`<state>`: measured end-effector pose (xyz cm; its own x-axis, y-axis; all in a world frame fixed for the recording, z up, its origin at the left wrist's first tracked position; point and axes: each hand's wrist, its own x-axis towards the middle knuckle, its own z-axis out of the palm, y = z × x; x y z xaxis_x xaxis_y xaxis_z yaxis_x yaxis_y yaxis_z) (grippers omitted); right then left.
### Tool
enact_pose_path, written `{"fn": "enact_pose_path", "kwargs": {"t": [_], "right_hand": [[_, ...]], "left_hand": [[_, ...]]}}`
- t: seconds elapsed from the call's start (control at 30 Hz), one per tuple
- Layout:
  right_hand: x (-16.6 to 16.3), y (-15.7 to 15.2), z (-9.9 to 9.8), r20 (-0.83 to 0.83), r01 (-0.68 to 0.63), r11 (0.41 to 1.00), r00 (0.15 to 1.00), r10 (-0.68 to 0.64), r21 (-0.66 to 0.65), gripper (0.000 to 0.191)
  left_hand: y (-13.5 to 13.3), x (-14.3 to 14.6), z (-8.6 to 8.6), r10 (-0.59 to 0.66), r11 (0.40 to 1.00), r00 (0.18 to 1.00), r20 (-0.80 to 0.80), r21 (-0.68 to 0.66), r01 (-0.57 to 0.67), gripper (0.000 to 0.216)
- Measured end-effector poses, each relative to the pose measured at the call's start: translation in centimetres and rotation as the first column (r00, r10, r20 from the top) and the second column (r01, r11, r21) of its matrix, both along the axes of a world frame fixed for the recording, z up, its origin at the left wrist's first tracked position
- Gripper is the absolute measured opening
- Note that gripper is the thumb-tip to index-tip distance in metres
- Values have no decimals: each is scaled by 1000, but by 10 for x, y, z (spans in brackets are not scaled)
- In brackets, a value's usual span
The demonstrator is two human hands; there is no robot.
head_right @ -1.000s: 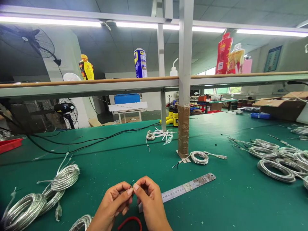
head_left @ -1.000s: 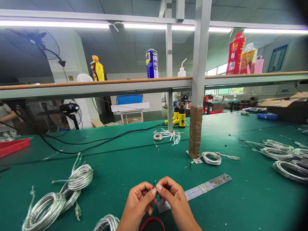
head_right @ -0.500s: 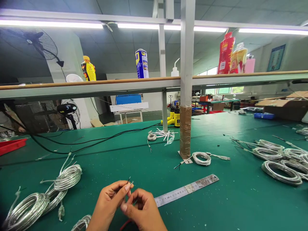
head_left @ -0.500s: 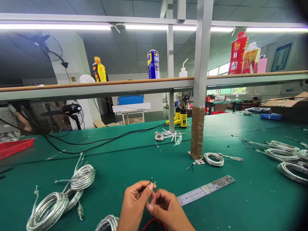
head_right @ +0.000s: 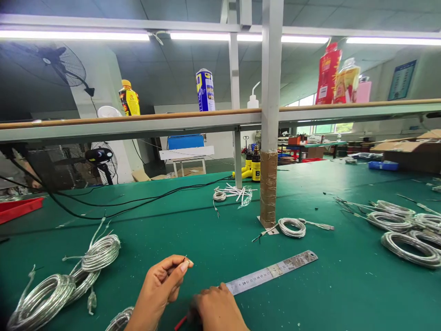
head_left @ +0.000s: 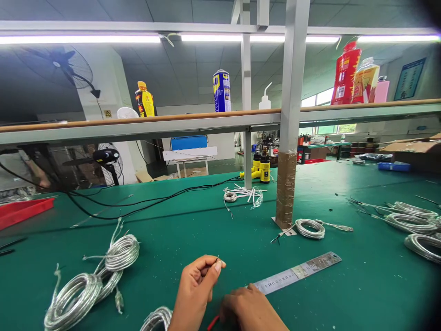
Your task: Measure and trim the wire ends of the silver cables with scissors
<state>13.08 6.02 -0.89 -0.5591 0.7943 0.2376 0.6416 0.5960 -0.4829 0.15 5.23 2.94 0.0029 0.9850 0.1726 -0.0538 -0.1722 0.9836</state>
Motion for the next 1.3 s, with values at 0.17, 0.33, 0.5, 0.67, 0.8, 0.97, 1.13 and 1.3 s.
{"fn": "enact_pose_path", "kwargs": {"t": [0.17,0.33,0.5,0.67,0.8,0.97,1.13,1.3], "right_hand": [[-11,1,-12,218,-47,990,976,16,136,12],[-15,-1,-20,129,37,988,990,-57,149,17],[1,1,-4,109,312,948,942,-317,59,9],[9,6,9,-372,201,964,893,-254,-175,9],[7,2,15,-487,148,968,842,-232,-204,25],[8,-1,17,-486,197,966,836,-256,-170,34],[9,1,16,-377,242,960,883,-278,-142,37],[9,1,19,-310,253,958,908,-282,-132,39]], "left_hand": [[0,0,0,-3,1000,1000,14,-2,3,31],[3,-5,0,-5,1000,1000,16,3,5,29],[3,-7,0,-1,1000,1000,19,5,1,28],[4,-8,0,-20,1000,999,26,-6,20,26],[6,-8,0,-12,1000,999,39,-5,12,26],[5,-8,0,-28,1000,998,59,-12,29,26],[4,-7,-3,-45,999,996,70,5,45,25],[4,-8,-6,-55,998,996,74,12,55,23]]}}
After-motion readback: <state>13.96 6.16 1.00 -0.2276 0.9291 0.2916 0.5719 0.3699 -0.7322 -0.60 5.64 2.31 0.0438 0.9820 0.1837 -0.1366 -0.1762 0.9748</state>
